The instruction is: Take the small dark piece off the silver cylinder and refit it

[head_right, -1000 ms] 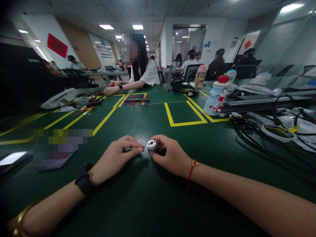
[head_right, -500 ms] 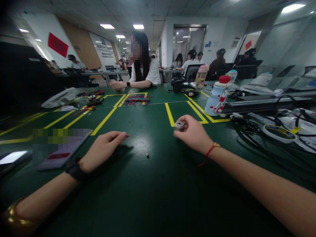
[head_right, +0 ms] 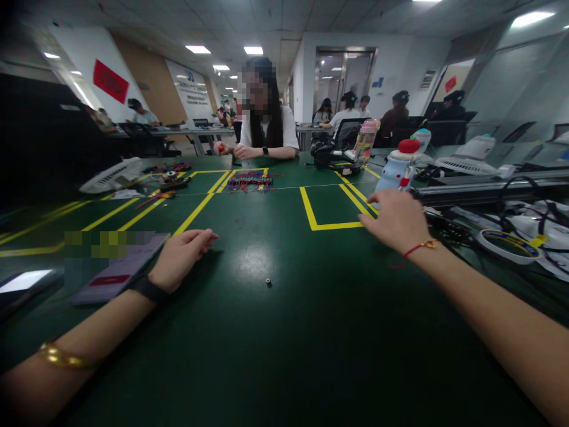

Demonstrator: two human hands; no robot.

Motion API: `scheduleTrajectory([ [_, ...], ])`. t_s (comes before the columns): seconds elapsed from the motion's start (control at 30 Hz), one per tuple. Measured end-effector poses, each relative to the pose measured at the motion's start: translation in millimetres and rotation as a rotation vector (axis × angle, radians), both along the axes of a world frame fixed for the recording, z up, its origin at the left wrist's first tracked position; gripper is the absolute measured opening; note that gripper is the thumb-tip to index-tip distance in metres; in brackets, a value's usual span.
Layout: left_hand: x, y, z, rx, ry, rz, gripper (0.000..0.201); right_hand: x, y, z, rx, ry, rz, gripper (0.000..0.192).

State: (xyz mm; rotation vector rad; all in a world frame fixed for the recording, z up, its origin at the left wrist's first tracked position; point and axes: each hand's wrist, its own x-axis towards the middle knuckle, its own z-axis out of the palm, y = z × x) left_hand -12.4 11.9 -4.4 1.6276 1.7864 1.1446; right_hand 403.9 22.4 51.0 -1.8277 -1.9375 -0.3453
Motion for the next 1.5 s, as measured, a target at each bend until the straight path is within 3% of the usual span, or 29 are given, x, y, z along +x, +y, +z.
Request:
scheduleTrajectory([
  [0.03,0,0,-0.1,0.000,-0.001,0.000,0.044,-26,-11,-3.6,-0.017,0.000,0.118,0.033],
  [0.1,0,0,0.0,-0.002,0.002,0.000,0.043,-78,-34,-14.5,-0.200,0.086,0.554,0.032],
  [0.13,0,-1,0.3,-0.002,0.005,0.001,0.043,-100,-45,-21.0,-0.262,0.123,0.685,0.034],
  [0.2,1,-1,1.3,0.004,0.012,0.000,0.042,-132,-62,-33.5,-0.331,0.162,0.830,0.030],
  [0.27,1,-2,2.1,0.009,0.020,-0.006,0.042,-143,-67,-40.9,-0.352,0.179,0.858,0.021],
  [0.33,1,-2,2.1,0.009,0.027,-0.009,0.042,-135,-60,-39.8,-0.344,0.204,0.824,0.019],
  [0.4,1,-2,1.2,0.010,0.031,-0.009,0.042,-110,-44,-28.9,-0.258,0.224,0.697,0.020],
  [0.53,0,-1,-1.2,0.017,0.031,-0.014,0.042,-28,-8,8.9,-0.009,0.053,0.160,0.027],
  [0.63,0,-1,-1.3,0.013,0.029,-0.017,0.043,41,9,29.6,-0.128,-0.140,-0.207,0.031],
  [0.7,0,-1,-0.8,0.008,0.027,-0.023,0.042,76,16,33.8,-0.258,-0.165,-0.328,0.029],
  [0.83,0,-2,-0.1,0.004,0.006,-0.035,0.042,106,24,30.1,-0.453,-0.123,-0.345,0.024],
  [1.07,-1,0,-1.7,-0.009,0.007,-0.030,0.041,95,20,35.2,-0.455,0.013,-0.293,0.030],
  [1.5,0,-2,-0.7,-0.007,-0.043,-0.035,0.039,97,17,40.9,-0.534,0.075,-0.281,0.028],
])
